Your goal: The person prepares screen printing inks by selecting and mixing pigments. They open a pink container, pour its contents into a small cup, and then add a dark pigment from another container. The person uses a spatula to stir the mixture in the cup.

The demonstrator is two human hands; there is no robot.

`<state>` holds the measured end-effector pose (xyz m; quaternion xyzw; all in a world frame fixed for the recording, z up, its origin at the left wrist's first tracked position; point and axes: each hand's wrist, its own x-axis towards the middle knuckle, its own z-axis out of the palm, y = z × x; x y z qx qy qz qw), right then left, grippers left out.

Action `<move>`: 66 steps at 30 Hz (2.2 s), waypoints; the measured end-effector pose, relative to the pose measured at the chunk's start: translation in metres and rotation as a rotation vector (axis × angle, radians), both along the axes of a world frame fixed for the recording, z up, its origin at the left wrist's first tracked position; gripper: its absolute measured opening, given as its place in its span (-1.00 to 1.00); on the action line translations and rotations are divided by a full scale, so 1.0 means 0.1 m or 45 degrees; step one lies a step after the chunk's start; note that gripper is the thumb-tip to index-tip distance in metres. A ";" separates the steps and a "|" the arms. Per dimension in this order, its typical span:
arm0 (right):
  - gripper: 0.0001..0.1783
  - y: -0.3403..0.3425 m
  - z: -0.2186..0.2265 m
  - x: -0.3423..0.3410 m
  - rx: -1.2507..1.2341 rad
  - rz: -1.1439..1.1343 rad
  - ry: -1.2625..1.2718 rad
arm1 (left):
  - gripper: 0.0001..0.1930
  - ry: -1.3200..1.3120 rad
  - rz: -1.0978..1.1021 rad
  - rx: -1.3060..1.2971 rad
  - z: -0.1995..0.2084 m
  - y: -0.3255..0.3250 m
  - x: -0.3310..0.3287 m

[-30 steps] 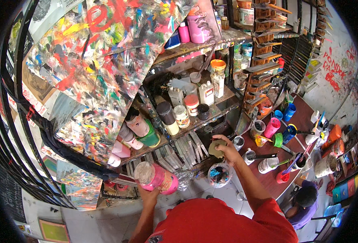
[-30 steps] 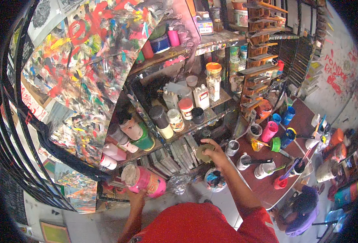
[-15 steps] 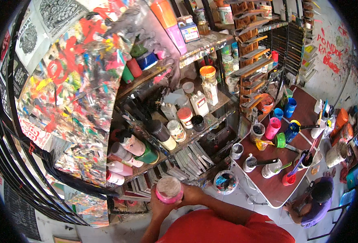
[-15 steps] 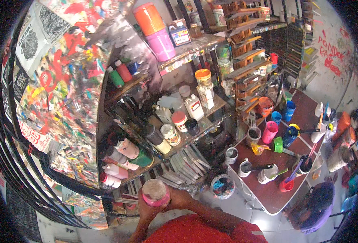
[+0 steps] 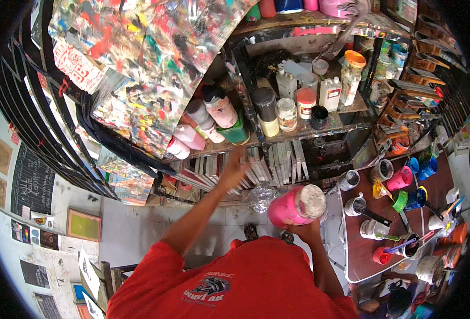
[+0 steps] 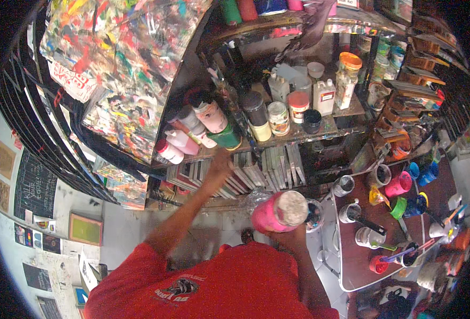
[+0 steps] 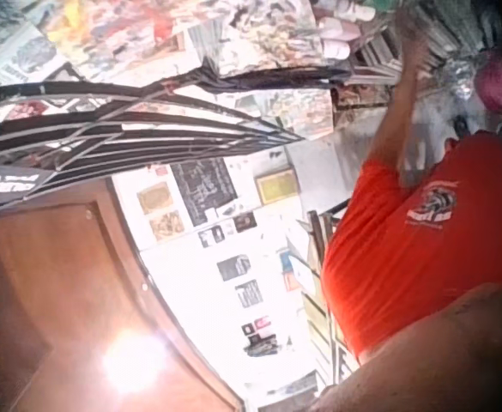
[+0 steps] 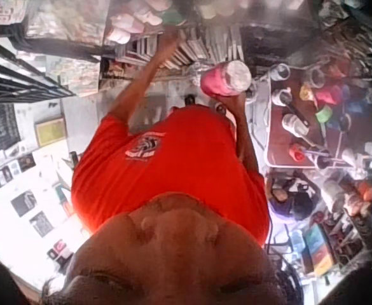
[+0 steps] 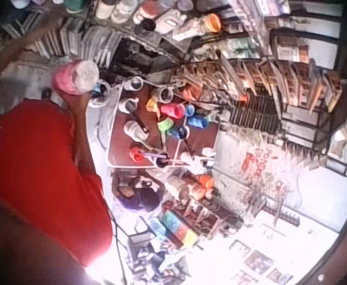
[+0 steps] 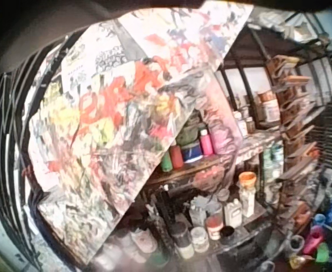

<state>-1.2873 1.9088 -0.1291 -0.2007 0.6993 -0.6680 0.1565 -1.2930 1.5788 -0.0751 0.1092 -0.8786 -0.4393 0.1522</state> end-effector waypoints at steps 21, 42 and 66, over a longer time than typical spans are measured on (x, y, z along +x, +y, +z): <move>0.00 0.57 -0.23 0.75 0.078 -0.444 -0.376 | 0.18 0.600 0.750 -0.142 -0.45 -1.87 -1.71; 0.12 0.46 -0.58 0.37 0.293 -0.211 -0.321 | -0.12 0.140 0.758 0.322 -1.09 -0.39 1.64; -0.05 0.32 -0.06 0.30 0.550 0.043 0.045 | -0.04 0.047 0.938 0.368 -1.92 -0.09 2.70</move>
